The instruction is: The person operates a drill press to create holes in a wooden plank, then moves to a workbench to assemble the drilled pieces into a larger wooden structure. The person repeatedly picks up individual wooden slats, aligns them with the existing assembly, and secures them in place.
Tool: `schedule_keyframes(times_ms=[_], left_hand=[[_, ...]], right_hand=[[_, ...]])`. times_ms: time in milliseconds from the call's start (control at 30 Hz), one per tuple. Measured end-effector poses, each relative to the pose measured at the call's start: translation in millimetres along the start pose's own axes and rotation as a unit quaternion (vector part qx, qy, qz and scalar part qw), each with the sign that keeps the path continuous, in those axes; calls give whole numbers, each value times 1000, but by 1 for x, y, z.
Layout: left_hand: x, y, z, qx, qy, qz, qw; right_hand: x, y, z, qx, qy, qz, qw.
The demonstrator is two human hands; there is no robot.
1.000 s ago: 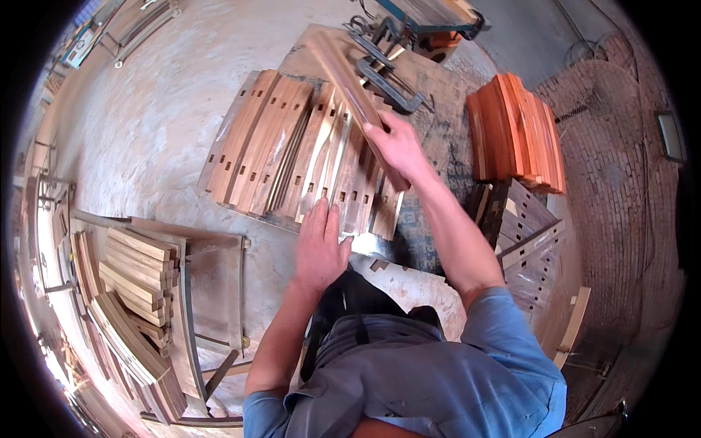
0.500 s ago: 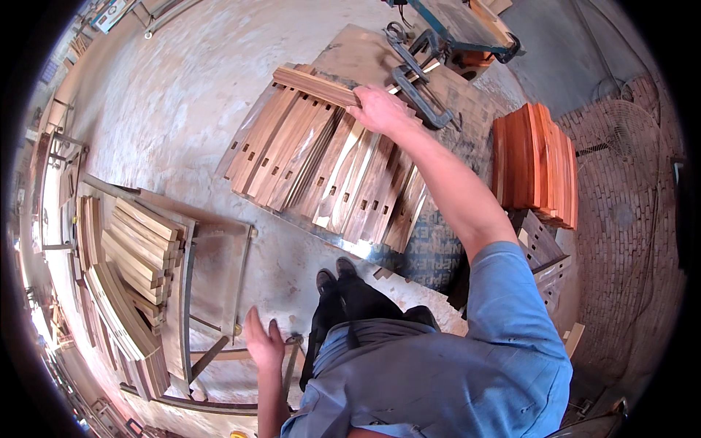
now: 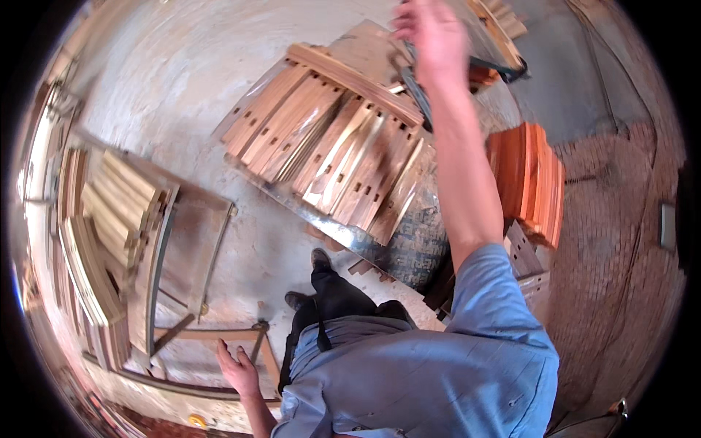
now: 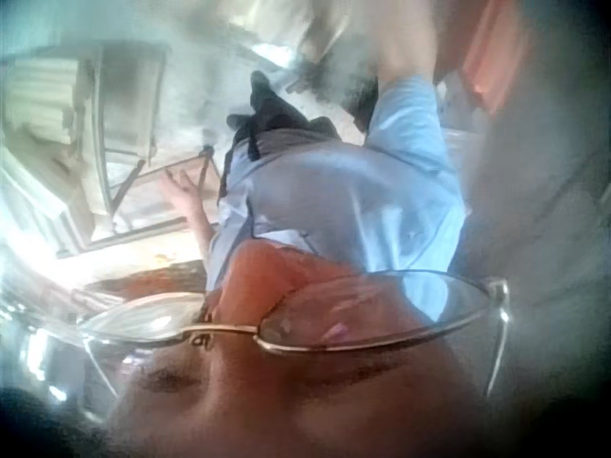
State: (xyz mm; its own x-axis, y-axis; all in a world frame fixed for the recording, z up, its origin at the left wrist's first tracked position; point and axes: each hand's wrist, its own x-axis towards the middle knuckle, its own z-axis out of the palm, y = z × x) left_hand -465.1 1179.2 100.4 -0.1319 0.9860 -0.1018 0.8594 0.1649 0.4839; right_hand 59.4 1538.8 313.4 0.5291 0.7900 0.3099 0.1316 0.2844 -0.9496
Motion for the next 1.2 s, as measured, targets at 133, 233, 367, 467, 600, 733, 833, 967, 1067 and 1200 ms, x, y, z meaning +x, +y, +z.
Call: schedule_keyframes(times_ms=[133,233,367,467,600,733,833,967,1067,1200], left_hand=[[-60,-9,-14,34,51,-59,996],[-82,-33,-15,48,33,-68,996],[-121,-16,-45,-26,124,-83,988],[-202,-55,-62,-61,199,-130,969],[-285,-128,-76,-34,288,-234,928],[-384,-189,-122,48,378,-277,882],[-461,-251,-149,145,400,-347,836],[-528,-310,-163,222,317,-442,809],[-542,-331,-152,244,287,-430,820],[-547,-340,-138,291,280,-412,817]], right_hand=[[-67,-51,43,62,-7,-125,990],[-143,-49,63,152,-8,82,985],[-257,9,68,103,-205,113,967],[-380,33,68,-24,-391,79,916],[-534,49,78,-60,-455,272,846],[-628,41,74,-73,-500,345,791],[-673,18,84,-89,-544,323,770],[-713,-14,100,-76,-576,297,758],[-724,-11,99,-76,-590,291,750],[-738,-9,104,-82,-612,261,742]])
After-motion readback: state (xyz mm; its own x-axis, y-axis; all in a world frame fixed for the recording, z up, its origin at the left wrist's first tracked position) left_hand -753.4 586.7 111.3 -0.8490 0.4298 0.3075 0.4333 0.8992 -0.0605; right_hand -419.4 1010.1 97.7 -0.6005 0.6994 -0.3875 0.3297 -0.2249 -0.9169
